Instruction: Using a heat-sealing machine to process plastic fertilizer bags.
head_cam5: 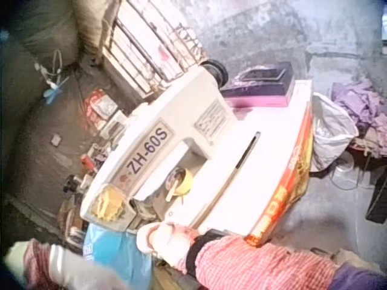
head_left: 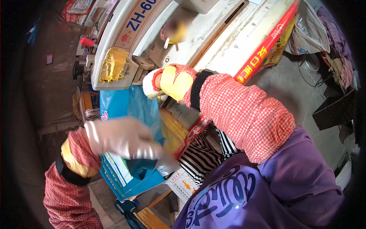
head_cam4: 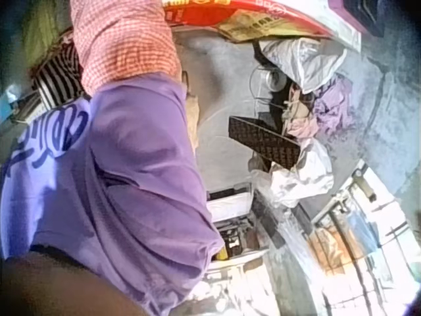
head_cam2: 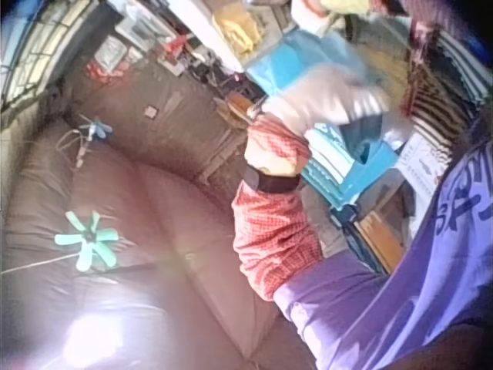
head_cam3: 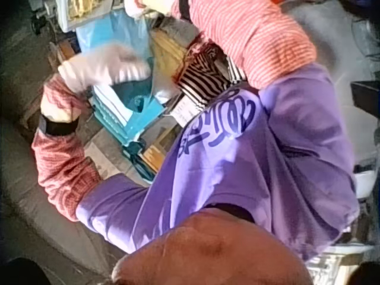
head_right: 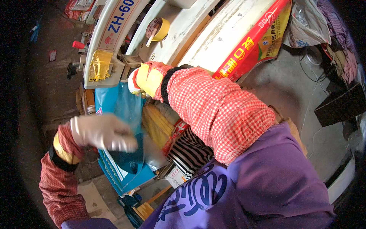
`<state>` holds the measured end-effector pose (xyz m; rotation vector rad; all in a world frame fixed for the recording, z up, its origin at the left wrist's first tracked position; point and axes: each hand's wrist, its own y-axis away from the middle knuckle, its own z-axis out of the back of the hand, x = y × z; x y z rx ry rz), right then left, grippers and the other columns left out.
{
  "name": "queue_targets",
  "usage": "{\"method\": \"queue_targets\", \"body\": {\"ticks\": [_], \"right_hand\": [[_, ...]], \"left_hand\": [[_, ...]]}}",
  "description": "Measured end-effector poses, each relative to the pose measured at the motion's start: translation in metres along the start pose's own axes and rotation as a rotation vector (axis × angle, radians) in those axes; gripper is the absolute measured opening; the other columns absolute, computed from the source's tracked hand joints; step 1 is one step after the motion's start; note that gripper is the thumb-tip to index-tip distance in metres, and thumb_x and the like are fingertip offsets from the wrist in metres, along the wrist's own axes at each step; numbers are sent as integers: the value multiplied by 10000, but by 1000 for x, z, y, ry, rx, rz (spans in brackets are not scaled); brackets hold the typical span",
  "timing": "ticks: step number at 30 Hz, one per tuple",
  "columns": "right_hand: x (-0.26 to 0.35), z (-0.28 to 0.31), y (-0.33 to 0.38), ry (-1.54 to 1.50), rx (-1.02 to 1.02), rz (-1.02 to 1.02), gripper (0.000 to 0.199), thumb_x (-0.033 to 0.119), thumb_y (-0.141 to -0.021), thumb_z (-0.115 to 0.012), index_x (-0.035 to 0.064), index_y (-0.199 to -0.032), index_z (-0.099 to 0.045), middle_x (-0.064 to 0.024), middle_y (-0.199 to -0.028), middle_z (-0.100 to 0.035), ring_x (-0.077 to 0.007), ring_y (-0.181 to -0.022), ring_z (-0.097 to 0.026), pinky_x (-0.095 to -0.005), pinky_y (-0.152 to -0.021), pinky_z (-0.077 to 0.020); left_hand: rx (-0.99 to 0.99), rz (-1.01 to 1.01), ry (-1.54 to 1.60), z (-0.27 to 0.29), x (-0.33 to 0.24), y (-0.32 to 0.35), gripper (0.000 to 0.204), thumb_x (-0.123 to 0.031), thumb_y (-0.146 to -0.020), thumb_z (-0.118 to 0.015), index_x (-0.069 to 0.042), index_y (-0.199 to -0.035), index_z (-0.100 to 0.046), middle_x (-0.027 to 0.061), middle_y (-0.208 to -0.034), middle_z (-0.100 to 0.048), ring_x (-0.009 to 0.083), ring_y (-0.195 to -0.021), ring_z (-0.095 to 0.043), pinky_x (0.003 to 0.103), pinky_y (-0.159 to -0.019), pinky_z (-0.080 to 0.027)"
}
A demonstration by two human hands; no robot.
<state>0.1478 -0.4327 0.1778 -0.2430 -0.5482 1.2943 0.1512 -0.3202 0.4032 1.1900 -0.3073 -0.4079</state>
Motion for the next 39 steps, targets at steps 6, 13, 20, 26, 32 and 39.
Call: {"method": "queue_targets", "body": {"ticks": [6, 13, 20, 26, 32, 39], "right_hand": [[25, 27, -20, 10, 495, -487, 203, 239, -656, -671, 112, -811, -703, -78, -824, -680, -248, -715, -641, -382, -616, -519], [120, -9, 7, 309, 78, -368, 178, 275, -749, -598, 194, -878, -690, -38, -924, -648, -277, -786, -630, -489, -697, -458], [155, 38, 57, -483, -107, -245, 207, 227, -747, -544, 81, -870, -623, -150, -887, -621, -287, -793, -620, -372, -666, -490], [112, 87, 52, -563, 69, -1054, 430, 327, -794, -548, -17, -1051, -563, -215, -933, -636, -339, -835, -637, -390, -727, -505], [131, 16, 10, -152, 255, -909, 414, 146, -767, -582, -35, -1138, -561, -183, -942, -654, -249, -827, -657, -370, -621, -532], [124, -23, 0, 124, -6, -1027, 296, 157, -774, -526, -38, -967, -638, -114, -685, -618, -243, -602, -607, -403, -493, -452]], "left_hand": [[401, 483, -396, -36, -13, 66, 611, -580, -771, -543, 11, -684, -668, 168, -697, -641, 323, -645, -635, 394, -647, -512], [-91, -351, -843, -106, -72, 19, 171, -174, -640, -592, -12, -604, -635, 192, -583, -570, 289, -581, -594, 407, -613, -502], [-133, -415, -277, -106, -42, -4, 341, -357, -806, -550, -75, -622, -604, 98, -629, -579, 301, -604, -603, 384, -542, -495], [-168, -525, -321, -117, -37, -4, 240, -278, -763, -558, -84, -633, -612, 78, -669, -589, 286, -619, -613, 389, -542, -497], [-272, -637, -322, -129, -48, -8, 117, -193, -625, -575, -92, -571, -597, 86, -580, -579, 270, -549, -604, 379, -456, -456], [72, 142, -695, -37, -24, 30, 184, -268, -722, -593, -129, -622, -660, 61, -559, -581, 254, -537, -596, 374, -476, -456]]}}
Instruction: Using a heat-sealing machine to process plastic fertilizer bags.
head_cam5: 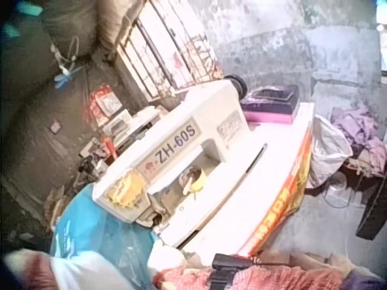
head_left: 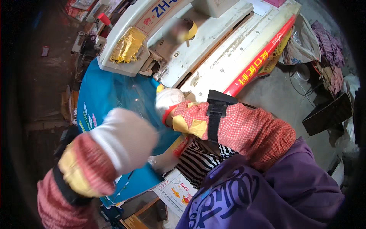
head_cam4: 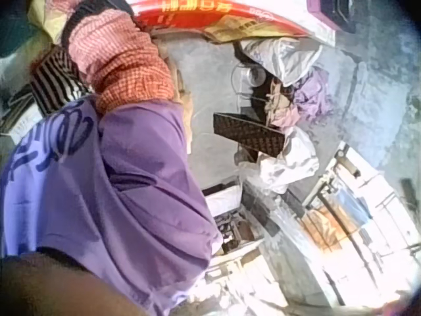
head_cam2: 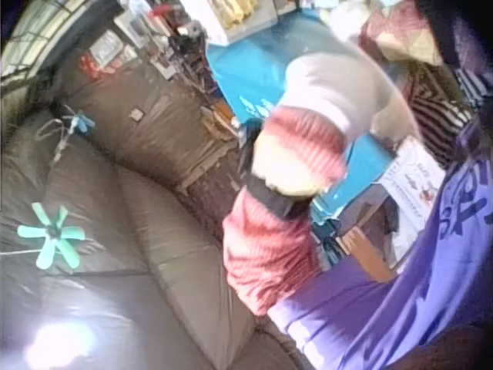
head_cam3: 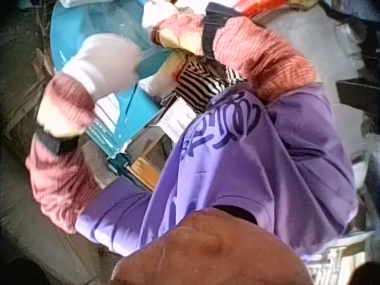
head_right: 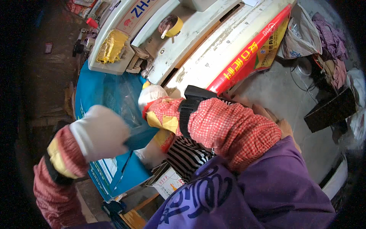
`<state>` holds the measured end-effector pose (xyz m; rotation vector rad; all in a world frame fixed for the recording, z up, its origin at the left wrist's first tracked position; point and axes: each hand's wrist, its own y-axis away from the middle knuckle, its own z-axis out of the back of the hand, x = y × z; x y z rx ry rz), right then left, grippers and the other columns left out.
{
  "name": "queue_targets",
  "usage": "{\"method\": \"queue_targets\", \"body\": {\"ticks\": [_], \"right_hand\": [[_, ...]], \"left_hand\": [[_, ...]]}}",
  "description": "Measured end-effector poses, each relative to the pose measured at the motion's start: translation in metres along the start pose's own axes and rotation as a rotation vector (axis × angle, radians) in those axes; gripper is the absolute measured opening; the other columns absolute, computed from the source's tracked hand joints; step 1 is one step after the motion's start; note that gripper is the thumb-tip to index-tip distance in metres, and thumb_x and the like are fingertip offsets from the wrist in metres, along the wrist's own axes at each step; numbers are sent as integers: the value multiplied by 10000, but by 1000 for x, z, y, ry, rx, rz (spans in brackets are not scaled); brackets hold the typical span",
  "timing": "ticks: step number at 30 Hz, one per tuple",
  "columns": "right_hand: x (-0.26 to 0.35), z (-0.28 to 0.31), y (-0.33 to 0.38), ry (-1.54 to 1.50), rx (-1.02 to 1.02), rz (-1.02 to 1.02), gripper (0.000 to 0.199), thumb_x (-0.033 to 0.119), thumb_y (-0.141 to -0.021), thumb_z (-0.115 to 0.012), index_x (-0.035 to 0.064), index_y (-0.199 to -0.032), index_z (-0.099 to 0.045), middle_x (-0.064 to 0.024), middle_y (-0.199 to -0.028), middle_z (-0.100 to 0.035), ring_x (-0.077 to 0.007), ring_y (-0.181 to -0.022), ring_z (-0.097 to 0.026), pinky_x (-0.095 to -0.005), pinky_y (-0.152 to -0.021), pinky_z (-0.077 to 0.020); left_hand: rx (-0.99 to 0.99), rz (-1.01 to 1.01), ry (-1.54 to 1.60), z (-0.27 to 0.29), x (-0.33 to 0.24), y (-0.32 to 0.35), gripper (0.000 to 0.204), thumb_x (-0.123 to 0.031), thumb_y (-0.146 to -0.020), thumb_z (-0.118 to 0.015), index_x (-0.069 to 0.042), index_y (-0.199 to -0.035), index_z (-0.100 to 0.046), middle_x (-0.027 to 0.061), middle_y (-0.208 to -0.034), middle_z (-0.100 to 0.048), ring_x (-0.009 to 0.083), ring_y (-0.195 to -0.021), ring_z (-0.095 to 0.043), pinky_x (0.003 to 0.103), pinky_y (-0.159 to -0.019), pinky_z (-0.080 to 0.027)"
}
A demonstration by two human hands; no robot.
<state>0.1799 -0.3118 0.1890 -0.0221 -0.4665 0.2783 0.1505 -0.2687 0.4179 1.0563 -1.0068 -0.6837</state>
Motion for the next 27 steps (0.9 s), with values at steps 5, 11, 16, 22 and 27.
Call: {"method": "queue_targets", "body": {"ticks": [5, 11, 16, 22, 27], "right_hand": [[10, 4, -4, 47, 159, 87, 467, 175, -776, -556, -108, -1146, -529, -92, -756, -652, -228, -658, -625, -367, -549, -481], [6, 6, -16, -168, 46, -38, 220, 262, -802, -534, 137, -845, -711, -52, -811, -675, -242, -727, -636, -366, -640, -506], [-3, 26, -7, -83, 234, 117, 216, 248, -804, -544, 140, -890, -710, -48, -851, -676, -221, -763, -641, -354, -676, -513], [-8, 51, 1, -48, 302, 176, 224, 231, -807, -556, 143, -945, -709, -43, -898, -678, -195, -806, -647, -340, -719, -520], [-5, 47, 2, -84, 217, 158, 174, 184, -708, -619, 90, -821, -711, -43, -723, -665, -207, -665, -640, -345, -556, -494]], "left_hand": [[-198, -206, 106, -25, -46, 7, 136, -103, -631, -591, 23, -596, -628, 187, -584, -521, 291, -679, -594, 384, -509, -464], [-2, -122, 115, -10, -11, -54, 247, -331, -749, -574, -114, -735, -691, 86, -730, -648, 269, -671, -629, 392, -592, -486], [90, 182, -87, 23, 36, 16, 299, -383, -725, -633, -91, -732, -699, 100, -666, -638, 275, -678, -638, 352, -668, -500], [-327, -317, 57, -2, 4, 28, 170, -204, -680, -616, -112, -538, -599, 47, -567, -585, 237, -583, -600, 378, -849, -473], [97, 189, 230, -39, -28, 38, 102, -154, -679, -599, -85, -627, -655, 76, -596, -582, 246, -654, -618, 382, -713, -515]]}}
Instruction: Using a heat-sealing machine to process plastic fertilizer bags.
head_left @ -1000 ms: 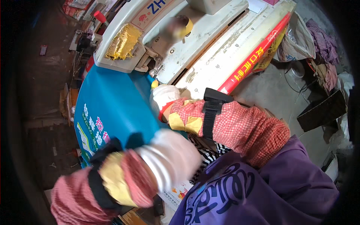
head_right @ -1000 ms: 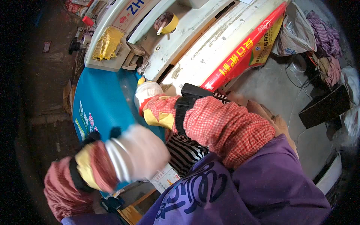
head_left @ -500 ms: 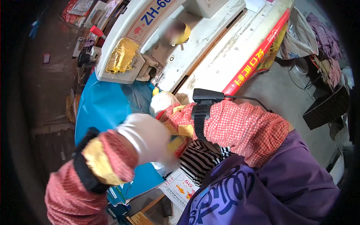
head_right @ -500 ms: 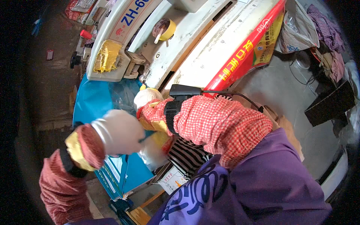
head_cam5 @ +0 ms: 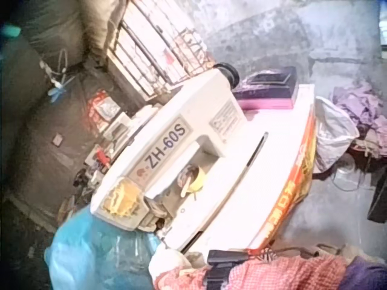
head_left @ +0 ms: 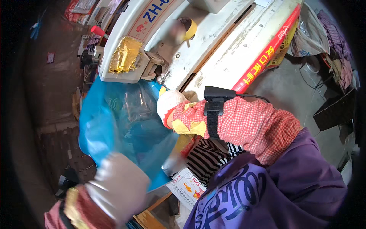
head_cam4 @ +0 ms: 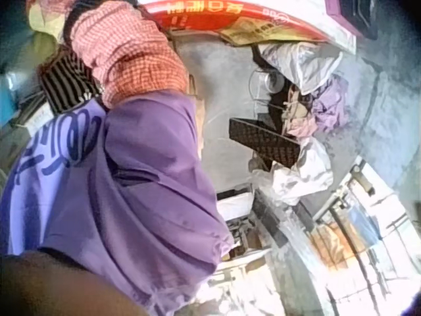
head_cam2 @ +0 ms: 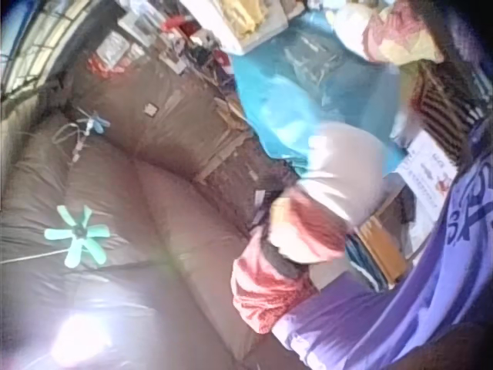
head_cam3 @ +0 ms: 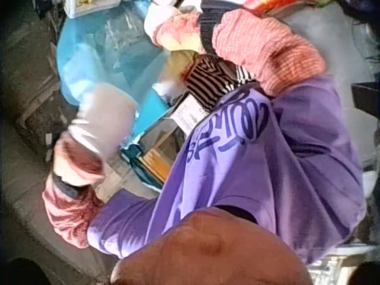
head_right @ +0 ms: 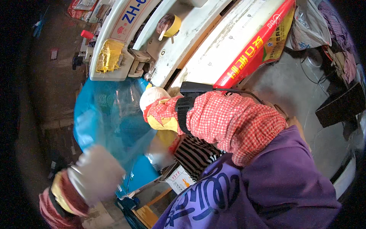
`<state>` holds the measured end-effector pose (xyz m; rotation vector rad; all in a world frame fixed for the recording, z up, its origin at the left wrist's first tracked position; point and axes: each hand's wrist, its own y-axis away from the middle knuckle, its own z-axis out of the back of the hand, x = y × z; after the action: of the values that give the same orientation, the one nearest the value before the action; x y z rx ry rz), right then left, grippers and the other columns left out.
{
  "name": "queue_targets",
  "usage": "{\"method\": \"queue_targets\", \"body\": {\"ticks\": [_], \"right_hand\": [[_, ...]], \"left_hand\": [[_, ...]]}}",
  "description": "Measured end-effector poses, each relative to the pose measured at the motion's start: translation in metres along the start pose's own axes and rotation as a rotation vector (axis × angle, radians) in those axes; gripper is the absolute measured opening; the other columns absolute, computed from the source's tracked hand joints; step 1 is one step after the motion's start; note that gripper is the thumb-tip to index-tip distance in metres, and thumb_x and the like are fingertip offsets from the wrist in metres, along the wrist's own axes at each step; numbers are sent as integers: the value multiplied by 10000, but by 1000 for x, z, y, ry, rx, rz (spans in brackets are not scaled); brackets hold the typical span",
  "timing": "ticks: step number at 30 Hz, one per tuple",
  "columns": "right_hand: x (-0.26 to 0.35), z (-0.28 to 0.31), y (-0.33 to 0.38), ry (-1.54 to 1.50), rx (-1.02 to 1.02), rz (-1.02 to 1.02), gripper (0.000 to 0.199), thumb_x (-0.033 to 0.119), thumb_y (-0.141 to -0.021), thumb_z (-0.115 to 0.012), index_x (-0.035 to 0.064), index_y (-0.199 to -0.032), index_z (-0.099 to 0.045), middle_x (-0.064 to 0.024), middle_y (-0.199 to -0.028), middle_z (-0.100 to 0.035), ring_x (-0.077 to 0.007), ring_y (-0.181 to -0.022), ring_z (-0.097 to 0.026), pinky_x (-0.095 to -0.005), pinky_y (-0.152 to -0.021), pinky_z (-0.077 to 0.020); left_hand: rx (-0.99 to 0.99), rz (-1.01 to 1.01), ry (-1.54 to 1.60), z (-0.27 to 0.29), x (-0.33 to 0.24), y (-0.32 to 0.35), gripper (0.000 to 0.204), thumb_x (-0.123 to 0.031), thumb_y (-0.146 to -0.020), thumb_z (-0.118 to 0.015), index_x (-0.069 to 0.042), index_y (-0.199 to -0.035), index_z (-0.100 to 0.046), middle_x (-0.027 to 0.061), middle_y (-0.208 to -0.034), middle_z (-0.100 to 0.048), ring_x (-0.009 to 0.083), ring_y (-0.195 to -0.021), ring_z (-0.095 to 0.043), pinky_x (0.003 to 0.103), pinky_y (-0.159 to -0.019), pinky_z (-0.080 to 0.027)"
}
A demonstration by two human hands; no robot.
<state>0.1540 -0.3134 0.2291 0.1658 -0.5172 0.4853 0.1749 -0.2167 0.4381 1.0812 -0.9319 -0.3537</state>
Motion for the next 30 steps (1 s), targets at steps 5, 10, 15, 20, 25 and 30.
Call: {"method": "queue_targets", "body": {"ticks": [5, 10, 15, 20, 25, 30], "right_hand": [[6, -5, -6, -59, -78, -46, 185, 191, -721, -614, 89, -843, -708, -50, -764, -664, -211, -696, -639, -348, -584, -497], [6, -8, -7, -71, -41, -43, 196, 197, -733, -609, 89, -865, -704, -57, -804, -663, -214, -727, -638, -350, -611, -499], [7, -8, -7, -100, -42, -55, 207, 204, -745, -603, 88, -886, -700, -64, -845, -661, -218, -758, -637, -353, -639, -501], [8, -8, -12, -134, -77, -93, 218, 211, -758, -598, 87, -908, -697, -71, -885, -660, -221, -789, -636, -356, -667, -504], [5, -11, -12, -147, -67, -108, 229, 217, -770, -592, 87, -929, -693, -78, -925, -659, -224, -820, -635, -358, -695, -506], [3, -17, -6, -147, -25, -104, 241, 224, -782, -587, 86, -951, -689, -85, -966, -657, -228, -851, -634, -361, -723, -509]], "left_hand": [[-237, -386, -143, 5, -67, -40, 120, -147, -675, -593, -47, -661, -658, 99, -561, -552, 223, -526, -547, 356, -442, -442], [-367, -492, -152, 44, -28, -47, 205, -240, -741, -571, -119, -580, -608, 21, -505, -516, 197, -509, -537, 358, -494, -436], [-116, -603, -79, 22, -44, -15, 94, -147, -691, -572, -125, -615, -623, 59, -563, -585, 228, -560, -603, 340, -527, -472], [-772, -637, 271, 12, -70, -57, 73, -126, -696, -548, -55, -705, -532, 85, -543, -523, 257, -515, -588, 393, -456, -468], [-496, -730, 398, 30, -27, -61, 201, -248, -838, -542, -50, -850, -513, 134, -542, -497, 325, -536, -555, 419, -488, -422], [-681, -292, -161, 72, 51, -39, 383, -287, -496, -781, -87, -791, -640, 66, -623, -550, 292, -693, -553, 420, -904, -377]]}}
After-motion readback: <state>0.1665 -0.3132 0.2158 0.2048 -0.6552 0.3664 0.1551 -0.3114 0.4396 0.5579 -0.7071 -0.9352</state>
